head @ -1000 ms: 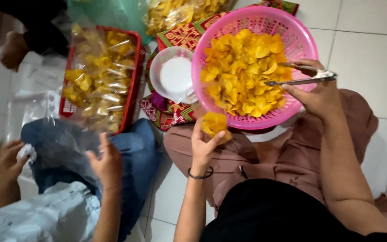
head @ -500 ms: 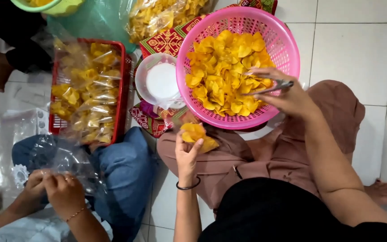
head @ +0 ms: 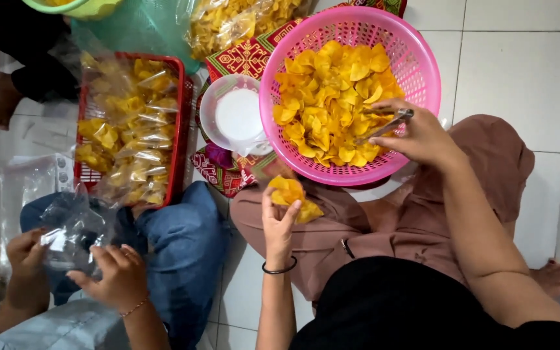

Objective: Manually packaging fried chips into small plastic bags using tongs while sitting on the floor.

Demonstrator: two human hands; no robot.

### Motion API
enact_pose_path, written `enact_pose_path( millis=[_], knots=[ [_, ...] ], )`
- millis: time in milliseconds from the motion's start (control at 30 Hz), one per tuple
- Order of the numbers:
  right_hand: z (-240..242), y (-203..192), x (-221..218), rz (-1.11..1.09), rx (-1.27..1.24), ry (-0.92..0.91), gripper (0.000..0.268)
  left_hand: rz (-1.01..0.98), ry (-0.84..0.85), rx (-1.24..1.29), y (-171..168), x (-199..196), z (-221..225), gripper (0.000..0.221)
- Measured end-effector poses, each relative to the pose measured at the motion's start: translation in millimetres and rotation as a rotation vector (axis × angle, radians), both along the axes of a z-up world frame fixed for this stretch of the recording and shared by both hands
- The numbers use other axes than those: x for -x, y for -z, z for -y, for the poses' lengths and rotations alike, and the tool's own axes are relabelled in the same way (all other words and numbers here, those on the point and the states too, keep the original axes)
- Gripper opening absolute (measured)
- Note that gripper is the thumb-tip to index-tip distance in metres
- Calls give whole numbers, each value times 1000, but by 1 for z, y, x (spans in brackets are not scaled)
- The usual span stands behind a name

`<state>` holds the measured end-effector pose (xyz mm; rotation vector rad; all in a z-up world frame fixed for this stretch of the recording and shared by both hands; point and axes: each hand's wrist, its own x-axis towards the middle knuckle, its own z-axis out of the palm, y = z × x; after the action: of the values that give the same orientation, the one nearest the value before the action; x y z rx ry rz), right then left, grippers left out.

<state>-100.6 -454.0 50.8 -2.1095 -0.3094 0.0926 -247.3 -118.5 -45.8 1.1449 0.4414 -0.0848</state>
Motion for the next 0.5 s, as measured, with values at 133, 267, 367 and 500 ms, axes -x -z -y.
enact_pose_path(
  millis=[133,267,367,500],
  knots=[
    [-4,11,-5,82,33,-29,65,-18,19,-15,-7,-2,9,67],
    [-6,3,3,50,-34,49,47,-18,52,7,-8,0,18,67],
    [-6,-20,5,31,-123,59,43,-26,64,22,-2,4,25,69],
    [9,-23,4,45,-210,88,45,-30,83,45,-15,0,35,69]
  ],
)
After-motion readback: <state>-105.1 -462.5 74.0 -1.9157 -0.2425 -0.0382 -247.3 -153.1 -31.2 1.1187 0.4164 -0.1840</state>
